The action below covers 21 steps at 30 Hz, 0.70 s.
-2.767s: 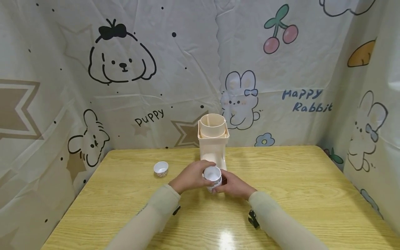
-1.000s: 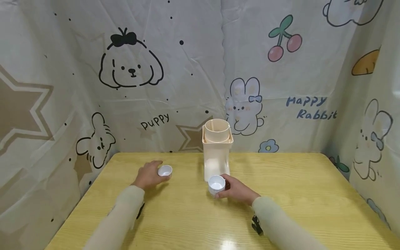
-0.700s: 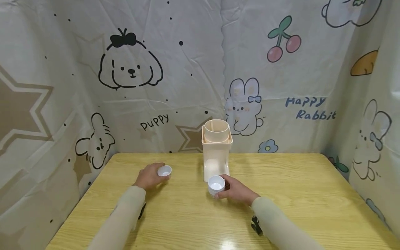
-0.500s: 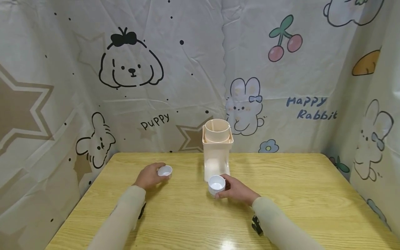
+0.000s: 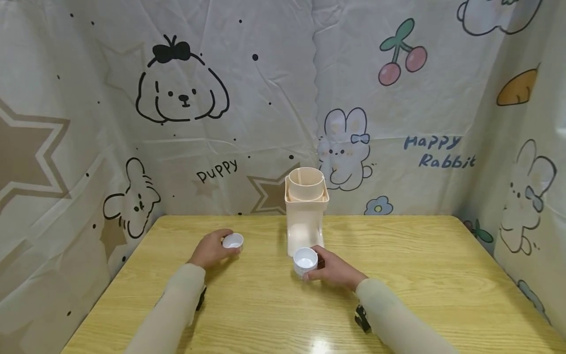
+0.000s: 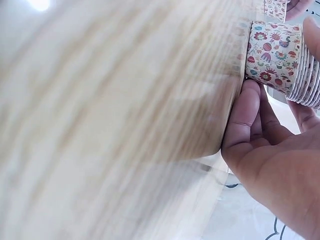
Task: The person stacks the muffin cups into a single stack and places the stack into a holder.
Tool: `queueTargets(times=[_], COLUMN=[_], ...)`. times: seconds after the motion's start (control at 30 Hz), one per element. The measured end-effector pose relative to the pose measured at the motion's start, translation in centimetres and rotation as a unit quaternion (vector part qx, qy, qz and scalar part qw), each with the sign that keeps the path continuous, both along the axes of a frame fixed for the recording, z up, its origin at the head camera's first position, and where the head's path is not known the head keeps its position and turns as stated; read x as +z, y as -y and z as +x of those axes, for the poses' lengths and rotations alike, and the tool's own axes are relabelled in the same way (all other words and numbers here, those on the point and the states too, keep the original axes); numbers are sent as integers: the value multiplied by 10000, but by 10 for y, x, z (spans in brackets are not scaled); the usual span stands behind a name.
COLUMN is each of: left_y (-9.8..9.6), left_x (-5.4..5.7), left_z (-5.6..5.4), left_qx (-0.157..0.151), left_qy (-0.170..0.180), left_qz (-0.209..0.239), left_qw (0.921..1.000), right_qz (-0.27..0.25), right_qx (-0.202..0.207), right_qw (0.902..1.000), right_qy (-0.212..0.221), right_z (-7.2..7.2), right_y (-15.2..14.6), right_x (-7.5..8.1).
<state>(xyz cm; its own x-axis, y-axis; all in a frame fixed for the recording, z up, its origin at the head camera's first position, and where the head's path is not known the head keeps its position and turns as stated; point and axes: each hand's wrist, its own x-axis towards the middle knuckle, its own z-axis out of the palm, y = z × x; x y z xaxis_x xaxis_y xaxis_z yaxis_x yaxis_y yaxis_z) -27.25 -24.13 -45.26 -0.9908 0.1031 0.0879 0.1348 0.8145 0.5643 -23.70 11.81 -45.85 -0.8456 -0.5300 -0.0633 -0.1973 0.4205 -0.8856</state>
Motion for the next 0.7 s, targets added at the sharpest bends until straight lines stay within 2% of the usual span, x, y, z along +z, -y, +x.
queueTargets(times=[0.2,0.43,0.7], left_y=[-1,-6,-8], left_x=[-5,-3,-2], left_z=[-2,-2,1], left_qx=[122,60,97], left_qy=[73,0,109], left_qz=[-29,-16,0], left_qw=[9999,10000,9999], right_qz=[84,104,73], right_qx=[0,-43,-62], right_qw=[9999,9999,9999], right_qy=[-83,3,67], right_z=[-1,-3,-2], right_y=[0,-1,-1], right_x=[-3,-3,-2])
